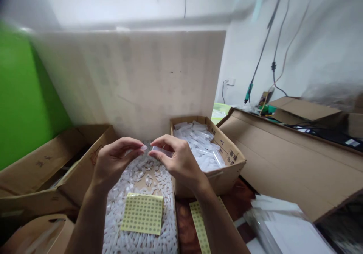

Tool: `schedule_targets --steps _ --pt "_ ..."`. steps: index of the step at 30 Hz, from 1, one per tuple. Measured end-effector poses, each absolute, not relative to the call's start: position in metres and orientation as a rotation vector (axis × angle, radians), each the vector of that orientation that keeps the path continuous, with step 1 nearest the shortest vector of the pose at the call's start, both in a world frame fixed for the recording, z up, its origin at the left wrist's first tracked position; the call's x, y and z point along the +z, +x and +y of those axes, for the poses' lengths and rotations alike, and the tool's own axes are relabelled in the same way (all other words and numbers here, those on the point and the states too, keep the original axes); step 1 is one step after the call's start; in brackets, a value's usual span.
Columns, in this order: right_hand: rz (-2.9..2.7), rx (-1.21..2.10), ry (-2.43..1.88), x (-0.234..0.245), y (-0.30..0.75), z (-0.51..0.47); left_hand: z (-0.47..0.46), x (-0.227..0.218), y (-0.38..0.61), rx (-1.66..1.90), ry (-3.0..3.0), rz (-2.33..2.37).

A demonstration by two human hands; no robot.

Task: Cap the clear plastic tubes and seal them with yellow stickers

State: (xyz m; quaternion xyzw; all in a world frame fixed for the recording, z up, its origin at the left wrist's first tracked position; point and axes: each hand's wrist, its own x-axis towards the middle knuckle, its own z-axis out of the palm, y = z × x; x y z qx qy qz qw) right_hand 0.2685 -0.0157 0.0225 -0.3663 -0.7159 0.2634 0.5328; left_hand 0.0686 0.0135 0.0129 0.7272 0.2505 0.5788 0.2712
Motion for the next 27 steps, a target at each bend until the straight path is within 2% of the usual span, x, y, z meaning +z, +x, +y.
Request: schedule_targets --steps 6,13,22,27 --pt "-1.719 0.428 -0.855 0.024 0.27 -0.019 0.006 0.02 0.069 1.672 2.08 0.656" --pt "-1.266 0.72 -0.648 0.026 0.266 -0.019 0.001 0.022 0.071 1.747 2.004 0.693" --pt "-1.251 0.705 -0.631 0.022 0.264 -0.015 -0.001 0.021 0.071 1.849 1.981 0.787" --pt "-1.339 0.814 -0.609 0.019 0.26 -0.017 0.0 0.021 0.075 1.808 2.022 0.766"
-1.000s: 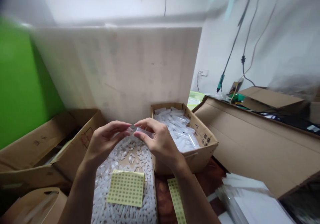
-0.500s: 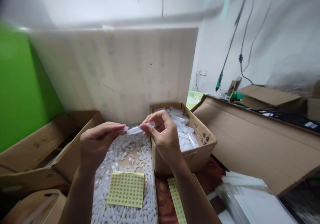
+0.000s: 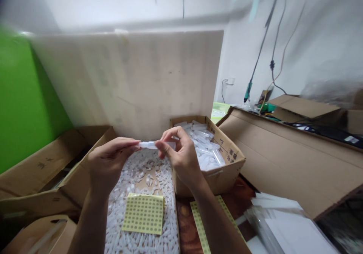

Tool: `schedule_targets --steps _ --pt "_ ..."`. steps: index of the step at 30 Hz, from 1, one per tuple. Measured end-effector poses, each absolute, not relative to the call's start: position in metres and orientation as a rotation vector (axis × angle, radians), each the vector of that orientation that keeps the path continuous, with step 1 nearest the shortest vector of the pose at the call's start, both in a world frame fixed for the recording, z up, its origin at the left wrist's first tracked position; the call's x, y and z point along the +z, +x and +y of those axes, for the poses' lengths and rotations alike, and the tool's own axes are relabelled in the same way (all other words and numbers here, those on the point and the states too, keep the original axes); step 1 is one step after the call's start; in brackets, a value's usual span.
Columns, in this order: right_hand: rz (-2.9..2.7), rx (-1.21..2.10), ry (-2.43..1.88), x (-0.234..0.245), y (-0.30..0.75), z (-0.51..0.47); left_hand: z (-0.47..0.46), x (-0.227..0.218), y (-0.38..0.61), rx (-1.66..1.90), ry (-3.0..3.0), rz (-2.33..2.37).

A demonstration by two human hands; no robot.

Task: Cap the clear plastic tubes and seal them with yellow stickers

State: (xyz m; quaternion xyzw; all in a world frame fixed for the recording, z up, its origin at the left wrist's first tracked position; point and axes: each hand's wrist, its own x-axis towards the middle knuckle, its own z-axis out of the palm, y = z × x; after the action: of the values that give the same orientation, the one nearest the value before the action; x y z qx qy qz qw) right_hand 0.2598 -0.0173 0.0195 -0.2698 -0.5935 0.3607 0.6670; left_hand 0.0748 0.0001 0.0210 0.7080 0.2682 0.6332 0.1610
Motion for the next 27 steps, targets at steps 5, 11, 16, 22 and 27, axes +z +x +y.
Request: schedule_targets --steps 5,11,16,22,27 --pt "-1.428 0.783 -0.656 0.018 0.251 -0.024 -0.003 0.021 0.086 1.773 1.968 0.72" --pt "-1.468 0.636 -0.638 0.019 0.25 -0.026 -0.013 0.028 0.09 1.761 2.049 0.697" --pt "-1.57 0.531 -0.75 0.019 0.254 -0.025 -0.009 0.025 0.09 1.706 2.097 0.685" --pt "-1.698 0.332 -0.981 0.019 0.267 -0.014 0.025 -0.001 0.083 0.977 2.178 1.16" --pt "-1.698 0.325 -1.007 0.024 0.283 -0.012 0.056 -0.055 0.072 0.178 2.256 1.616"
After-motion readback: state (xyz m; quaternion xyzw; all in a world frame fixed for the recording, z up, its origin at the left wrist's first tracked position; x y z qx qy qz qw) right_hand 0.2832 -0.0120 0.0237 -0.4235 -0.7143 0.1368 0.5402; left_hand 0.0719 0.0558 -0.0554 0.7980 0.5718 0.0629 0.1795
